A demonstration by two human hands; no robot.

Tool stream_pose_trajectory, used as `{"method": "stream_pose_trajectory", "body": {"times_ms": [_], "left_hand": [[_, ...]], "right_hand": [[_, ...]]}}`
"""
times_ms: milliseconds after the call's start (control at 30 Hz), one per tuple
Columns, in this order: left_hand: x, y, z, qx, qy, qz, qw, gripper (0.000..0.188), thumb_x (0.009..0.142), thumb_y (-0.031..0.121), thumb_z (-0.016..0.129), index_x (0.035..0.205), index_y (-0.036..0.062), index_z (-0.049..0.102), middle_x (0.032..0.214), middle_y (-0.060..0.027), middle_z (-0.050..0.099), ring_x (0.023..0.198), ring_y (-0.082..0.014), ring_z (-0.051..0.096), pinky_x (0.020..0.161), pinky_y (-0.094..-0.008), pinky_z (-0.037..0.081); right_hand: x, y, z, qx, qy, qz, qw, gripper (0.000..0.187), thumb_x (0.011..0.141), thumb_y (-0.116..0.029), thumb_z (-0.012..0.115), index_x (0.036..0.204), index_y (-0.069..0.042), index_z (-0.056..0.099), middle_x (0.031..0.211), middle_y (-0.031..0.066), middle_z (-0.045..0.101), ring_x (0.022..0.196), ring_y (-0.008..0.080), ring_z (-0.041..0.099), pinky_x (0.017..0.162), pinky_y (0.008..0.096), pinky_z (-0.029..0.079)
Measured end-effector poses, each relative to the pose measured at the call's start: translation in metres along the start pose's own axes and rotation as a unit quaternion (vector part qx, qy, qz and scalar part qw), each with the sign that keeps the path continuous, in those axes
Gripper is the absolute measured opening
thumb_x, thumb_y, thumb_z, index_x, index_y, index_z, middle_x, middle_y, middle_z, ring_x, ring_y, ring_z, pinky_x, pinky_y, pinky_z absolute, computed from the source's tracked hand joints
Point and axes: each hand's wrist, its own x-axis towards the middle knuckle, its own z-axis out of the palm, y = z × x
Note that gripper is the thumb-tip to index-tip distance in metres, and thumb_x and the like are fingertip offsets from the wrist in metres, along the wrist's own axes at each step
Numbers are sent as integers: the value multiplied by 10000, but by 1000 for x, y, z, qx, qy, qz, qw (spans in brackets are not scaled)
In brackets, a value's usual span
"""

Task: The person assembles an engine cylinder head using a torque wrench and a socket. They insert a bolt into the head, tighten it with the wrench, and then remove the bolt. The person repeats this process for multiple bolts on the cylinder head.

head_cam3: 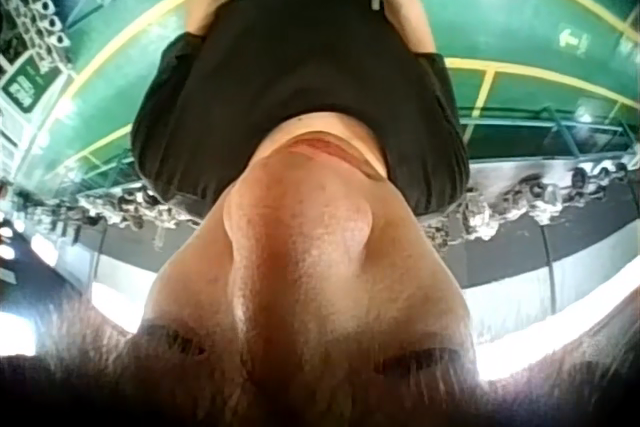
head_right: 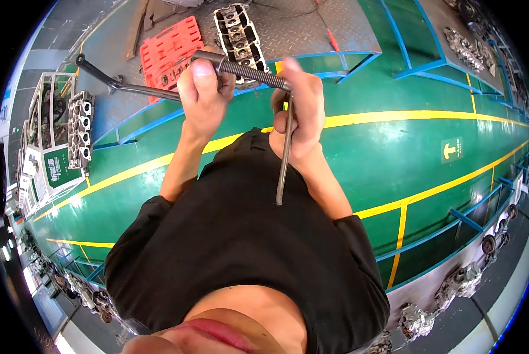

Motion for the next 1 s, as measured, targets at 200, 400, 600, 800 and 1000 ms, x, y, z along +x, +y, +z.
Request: {"method": "stream_pose_trajectory", "body": {"times_ms": [200, 400, 600, 800, 1000], "left_hand": [[-7, 18, -1, 82, -1, 38, 996, 491, 1061, 439, 387, 824, 28, 513, 573, 9, 451, 473, -80, 403, 436, -245, 297], [-4, 10, -9, 84, 6, 16, 996, 347, 1019, 270, 542, 925, -62, 579, 538, -73, 468, 441, -167, 440, 458, -328, 363], [-9, 9, -7, 75, 11, 38, 996, 356, 1016, 290, 561, 874, -36, 570, 526, -75, 450, 427, -172, 437, 448, -323, 360], [2, 21, -11, 117, -12, 62, 991, 368, 1013, 312, 575, 845, -15, 564, 531, -77, 454, 435, -190, 445, 450, -325, 366], [15, 20, -14, 184, -44, 63, 980, 381, 992, 317, 620, 881, -45, 577, 525, -113, 485, 428, -243, 517, 451, -342, 391]], "right_hand": [[-3, -15, -3, -124, -16, -40, 991, 694, 1040, -526, 375, 1326, 91, 515, 967, 114, 514, 611, 111, 498, 501, 215, 360], [-8, -14, -3, -71, -9, -12, 997, 1026, 860, -830, 372, 1314, 73, 554, 1006, 162, 568, 655, 138, 501, 518, 253, 408], [-3, -34, 9, -30, 23, 154, 987, 1126, 778, -921, 346, 1254, 90, 492, 875, 47, 477, 606, 81, 414, 514, 216, 310], [9, -34, 15, -58, 31, 204, 977, 1146, 716, -985, 239, 1164, 43, 474, 751, -13, 405, 556, 36, 297, 493, 217, 212], [15, -21, 18, -25, 33, 240, 970, 1084, 721, -980, 207, 1156, -22, 467, 741, -19, 389, 546, 43, 294, 473, 209, 194]]}}
